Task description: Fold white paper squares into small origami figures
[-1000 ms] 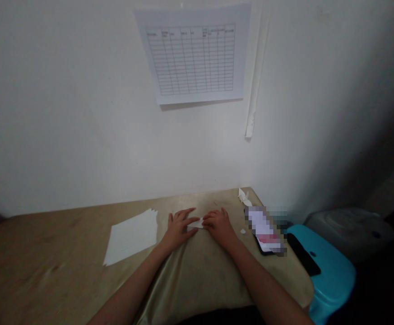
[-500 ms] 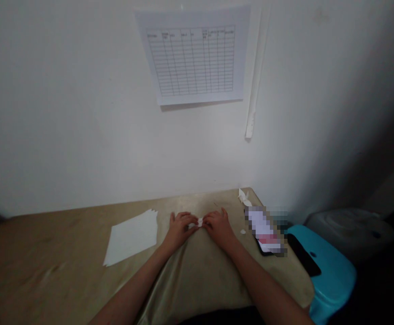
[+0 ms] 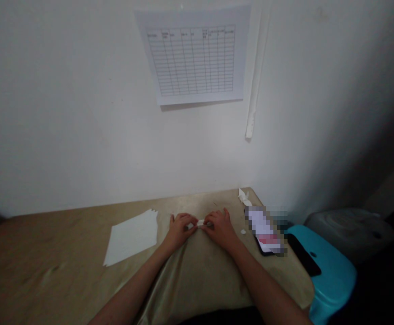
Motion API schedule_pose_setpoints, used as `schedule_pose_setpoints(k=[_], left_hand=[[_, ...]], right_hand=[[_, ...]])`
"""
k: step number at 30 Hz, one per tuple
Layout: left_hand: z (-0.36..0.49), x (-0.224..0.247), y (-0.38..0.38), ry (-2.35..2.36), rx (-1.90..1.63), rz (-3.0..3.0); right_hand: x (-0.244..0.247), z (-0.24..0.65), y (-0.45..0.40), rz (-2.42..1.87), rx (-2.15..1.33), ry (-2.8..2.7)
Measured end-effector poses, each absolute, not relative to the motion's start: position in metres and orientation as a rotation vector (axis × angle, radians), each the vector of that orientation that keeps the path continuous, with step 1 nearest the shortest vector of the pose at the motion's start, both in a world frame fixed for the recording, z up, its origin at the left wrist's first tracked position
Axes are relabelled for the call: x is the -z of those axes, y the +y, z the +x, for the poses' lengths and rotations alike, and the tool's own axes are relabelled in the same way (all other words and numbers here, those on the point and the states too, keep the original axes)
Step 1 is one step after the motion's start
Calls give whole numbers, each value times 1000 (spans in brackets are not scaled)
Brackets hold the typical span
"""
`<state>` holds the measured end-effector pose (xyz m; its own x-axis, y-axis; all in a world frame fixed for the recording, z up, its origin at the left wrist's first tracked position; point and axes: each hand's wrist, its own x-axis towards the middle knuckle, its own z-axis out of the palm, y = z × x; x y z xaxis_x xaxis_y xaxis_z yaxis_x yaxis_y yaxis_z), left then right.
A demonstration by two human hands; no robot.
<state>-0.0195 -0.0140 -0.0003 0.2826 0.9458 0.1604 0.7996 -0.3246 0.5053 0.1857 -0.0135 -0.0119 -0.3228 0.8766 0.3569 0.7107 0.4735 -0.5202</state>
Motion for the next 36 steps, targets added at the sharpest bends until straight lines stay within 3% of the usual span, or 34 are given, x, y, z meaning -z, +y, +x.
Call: schedule_pose_setpoints(k=[36], left_hand=[[-11, 3, -10, 1710, -689, 2121]], right_hand=[[16, 175, -11, -1578, -279, -2004]])
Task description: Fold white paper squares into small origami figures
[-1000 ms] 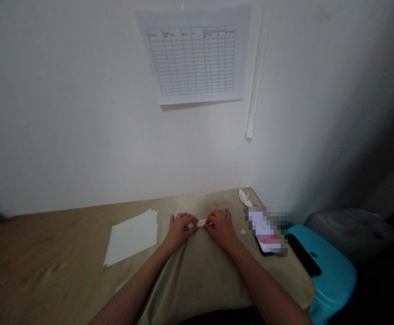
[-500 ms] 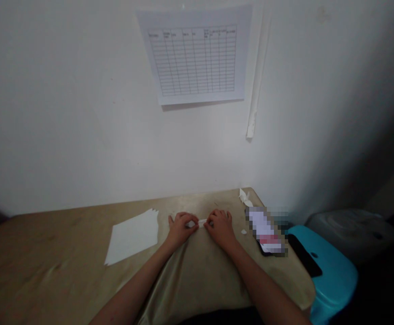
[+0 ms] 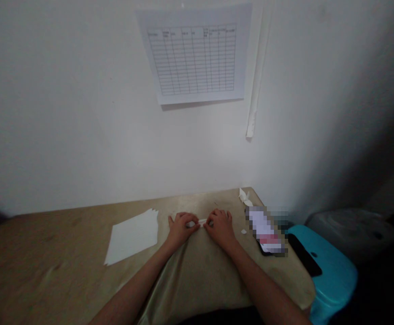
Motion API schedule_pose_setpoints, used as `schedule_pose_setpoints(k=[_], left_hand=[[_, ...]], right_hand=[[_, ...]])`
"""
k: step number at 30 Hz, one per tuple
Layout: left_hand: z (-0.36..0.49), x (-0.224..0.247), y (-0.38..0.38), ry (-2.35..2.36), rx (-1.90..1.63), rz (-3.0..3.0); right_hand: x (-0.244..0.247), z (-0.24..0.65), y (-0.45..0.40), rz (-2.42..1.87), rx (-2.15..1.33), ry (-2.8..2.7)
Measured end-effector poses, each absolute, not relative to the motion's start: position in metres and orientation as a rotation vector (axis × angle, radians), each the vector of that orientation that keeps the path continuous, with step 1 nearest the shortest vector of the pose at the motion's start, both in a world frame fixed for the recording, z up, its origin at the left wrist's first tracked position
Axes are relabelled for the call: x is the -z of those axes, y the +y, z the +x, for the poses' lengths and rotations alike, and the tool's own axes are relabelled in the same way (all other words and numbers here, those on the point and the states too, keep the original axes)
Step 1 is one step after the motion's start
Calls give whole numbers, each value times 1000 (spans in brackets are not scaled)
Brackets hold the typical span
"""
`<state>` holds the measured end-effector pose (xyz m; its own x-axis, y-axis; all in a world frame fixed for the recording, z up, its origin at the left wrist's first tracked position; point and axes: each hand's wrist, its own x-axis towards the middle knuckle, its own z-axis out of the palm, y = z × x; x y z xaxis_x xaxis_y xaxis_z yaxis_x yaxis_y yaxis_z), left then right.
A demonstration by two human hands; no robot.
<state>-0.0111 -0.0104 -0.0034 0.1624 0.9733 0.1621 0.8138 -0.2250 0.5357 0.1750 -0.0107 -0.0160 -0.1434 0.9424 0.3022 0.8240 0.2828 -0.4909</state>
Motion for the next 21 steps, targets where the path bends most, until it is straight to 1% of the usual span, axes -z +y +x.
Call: schedule_pose_setpoints(k=[21], left_hand=[[-7, 7, -10, 1737, -673, 2133]], right_hand=[[18, 169, -12, -1605, -188, -1989]])
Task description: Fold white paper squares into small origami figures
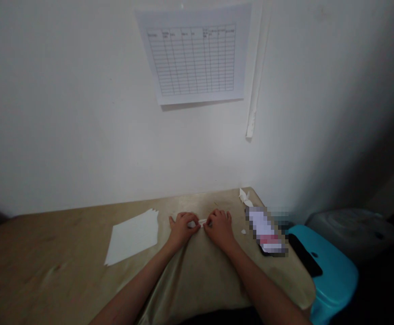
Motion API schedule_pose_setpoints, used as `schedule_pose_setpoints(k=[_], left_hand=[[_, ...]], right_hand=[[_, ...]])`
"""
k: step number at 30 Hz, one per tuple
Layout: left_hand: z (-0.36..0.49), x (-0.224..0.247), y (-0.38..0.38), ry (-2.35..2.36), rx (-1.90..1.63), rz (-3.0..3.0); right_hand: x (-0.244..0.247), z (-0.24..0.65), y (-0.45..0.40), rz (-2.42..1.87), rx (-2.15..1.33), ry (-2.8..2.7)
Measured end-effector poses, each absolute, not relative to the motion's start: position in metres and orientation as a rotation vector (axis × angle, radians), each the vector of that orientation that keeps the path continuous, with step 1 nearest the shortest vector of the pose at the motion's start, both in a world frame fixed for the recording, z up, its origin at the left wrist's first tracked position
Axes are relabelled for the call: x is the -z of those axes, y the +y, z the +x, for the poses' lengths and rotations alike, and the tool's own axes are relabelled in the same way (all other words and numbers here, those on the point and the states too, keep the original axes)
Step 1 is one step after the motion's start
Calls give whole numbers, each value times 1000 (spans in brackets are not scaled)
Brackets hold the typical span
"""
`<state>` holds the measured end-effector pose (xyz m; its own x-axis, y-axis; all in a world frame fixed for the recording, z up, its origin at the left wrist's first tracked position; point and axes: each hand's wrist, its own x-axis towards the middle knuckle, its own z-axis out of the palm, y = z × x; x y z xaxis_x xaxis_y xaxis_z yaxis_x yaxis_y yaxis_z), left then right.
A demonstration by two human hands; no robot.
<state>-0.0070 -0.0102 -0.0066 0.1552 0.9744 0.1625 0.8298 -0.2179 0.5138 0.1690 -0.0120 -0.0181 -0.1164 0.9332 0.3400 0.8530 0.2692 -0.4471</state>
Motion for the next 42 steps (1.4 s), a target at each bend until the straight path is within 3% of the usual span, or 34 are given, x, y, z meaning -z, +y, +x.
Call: schedule_pose_setpoints(k=[42], left_hand=[[-28, 3, -8, 1812, -386, 2194]], right_hand=[[14, 190, -1, -1547, -517, -2100]])
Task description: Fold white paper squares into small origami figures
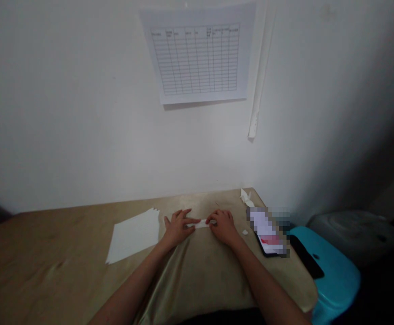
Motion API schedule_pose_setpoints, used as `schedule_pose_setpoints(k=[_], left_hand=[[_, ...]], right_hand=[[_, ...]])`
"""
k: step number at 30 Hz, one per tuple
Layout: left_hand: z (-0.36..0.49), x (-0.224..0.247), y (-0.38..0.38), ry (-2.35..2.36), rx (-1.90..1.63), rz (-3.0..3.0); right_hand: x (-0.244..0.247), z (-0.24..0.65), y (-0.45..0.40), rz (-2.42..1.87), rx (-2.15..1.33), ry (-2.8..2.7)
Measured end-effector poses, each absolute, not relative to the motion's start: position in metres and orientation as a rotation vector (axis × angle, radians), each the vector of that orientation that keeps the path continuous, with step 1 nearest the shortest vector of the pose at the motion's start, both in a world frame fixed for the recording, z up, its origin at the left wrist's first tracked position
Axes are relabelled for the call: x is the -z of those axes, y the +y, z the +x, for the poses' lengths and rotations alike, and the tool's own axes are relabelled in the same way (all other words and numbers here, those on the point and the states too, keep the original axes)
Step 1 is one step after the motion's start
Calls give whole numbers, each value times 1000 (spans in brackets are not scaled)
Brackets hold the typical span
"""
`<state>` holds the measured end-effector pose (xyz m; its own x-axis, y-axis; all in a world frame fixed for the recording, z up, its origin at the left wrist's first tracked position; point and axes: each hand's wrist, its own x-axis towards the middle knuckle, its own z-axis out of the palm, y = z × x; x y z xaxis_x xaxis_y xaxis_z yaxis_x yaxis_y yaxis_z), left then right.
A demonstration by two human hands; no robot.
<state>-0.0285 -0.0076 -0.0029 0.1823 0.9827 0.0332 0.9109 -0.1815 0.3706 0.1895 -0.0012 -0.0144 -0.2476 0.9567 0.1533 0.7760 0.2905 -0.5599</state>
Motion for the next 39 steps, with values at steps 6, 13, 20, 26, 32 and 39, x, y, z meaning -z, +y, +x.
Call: schedule_pose_setpoints(k=[6, 13, 20, 26, 32, 39], left_hand=[[-20, 6, -10, 1865, -487, 2195], [-8, 8, -15, 1885, -543, 2221], [-15, 5, -8, 1831, -486, 2188], [-22, 2, -4, 1781, -442, 2149], [-26, 5, -3, 1776, -433, 2131], [-29, 7, -4, 1731, -470, 2198]], right_hand=[[15, 183, -5, -1549, -419, -2071], [18, 176, -5, -1613, -321, -2075], [19, 178, -2, -1619, -387, -2085], [19, 184, 1, -1579, -490, -2087], [21, 186, 5, -1572, -517, -2095], [18, 187, -2, -1517, -487, -2033]])
